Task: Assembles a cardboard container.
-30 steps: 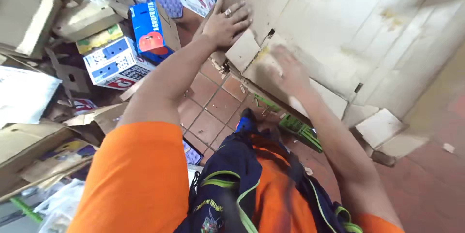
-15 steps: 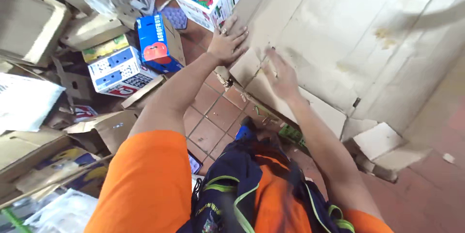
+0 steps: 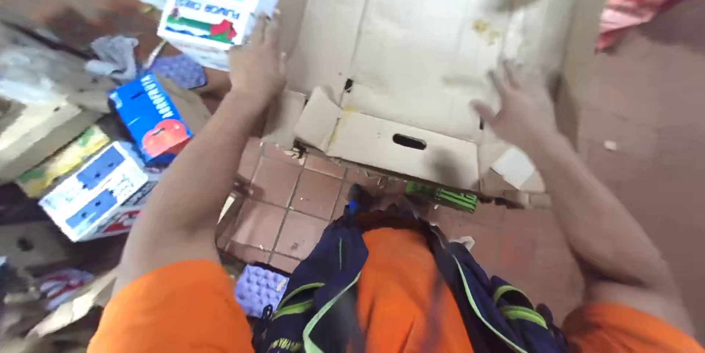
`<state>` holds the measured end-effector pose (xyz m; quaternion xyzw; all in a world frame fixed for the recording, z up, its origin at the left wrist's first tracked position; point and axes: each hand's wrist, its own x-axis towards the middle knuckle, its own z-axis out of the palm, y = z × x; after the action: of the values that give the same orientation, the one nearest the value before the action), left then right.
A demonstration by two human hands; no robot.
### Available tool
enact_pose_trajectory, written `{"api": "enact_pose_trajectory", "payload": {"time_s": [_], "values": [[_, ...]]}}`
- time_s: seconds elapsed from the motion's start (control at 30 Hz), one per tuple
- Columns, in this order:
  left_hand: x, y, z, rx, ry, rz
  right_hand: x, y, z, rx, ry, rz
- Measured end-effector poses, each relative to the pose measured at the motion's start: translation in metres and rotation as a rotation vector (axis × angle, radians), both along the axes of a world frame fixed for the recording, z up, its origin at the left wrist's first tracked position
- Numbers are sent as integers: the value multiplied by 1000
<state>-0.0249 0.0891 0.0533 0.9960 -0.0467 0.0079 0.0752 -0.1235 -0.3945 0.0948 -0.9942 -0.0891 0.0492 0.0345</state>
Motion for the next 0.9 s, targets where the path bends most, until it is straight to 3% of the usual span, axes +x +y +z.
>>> {"api": "enact_pose_trajectory", "payload": {"time_s": [0.13, 0.23, 0.37, 0.53, 0.67, 0.9], "values": [[36, -31, 9, -24, 81, 163, 19, -125, -50, -209, -109, -336], [68, -31, -2, -156, 88, 333, 4, -140, -86, -85, -218, -609], [88, -14, -41, -173, 123, 472, 12, -138, -106, 149, -111, -999], [95, -15, -83, -162, 39, 613, 13, -135, -129, 44, -137, -964], [96, -7, -93, -239, 102, 597, 18, -142, -155, 10, -104, -1024], [99, 4, -135, -320, -72, 553, 24, -145, -187, 30, -192, -971]]}}
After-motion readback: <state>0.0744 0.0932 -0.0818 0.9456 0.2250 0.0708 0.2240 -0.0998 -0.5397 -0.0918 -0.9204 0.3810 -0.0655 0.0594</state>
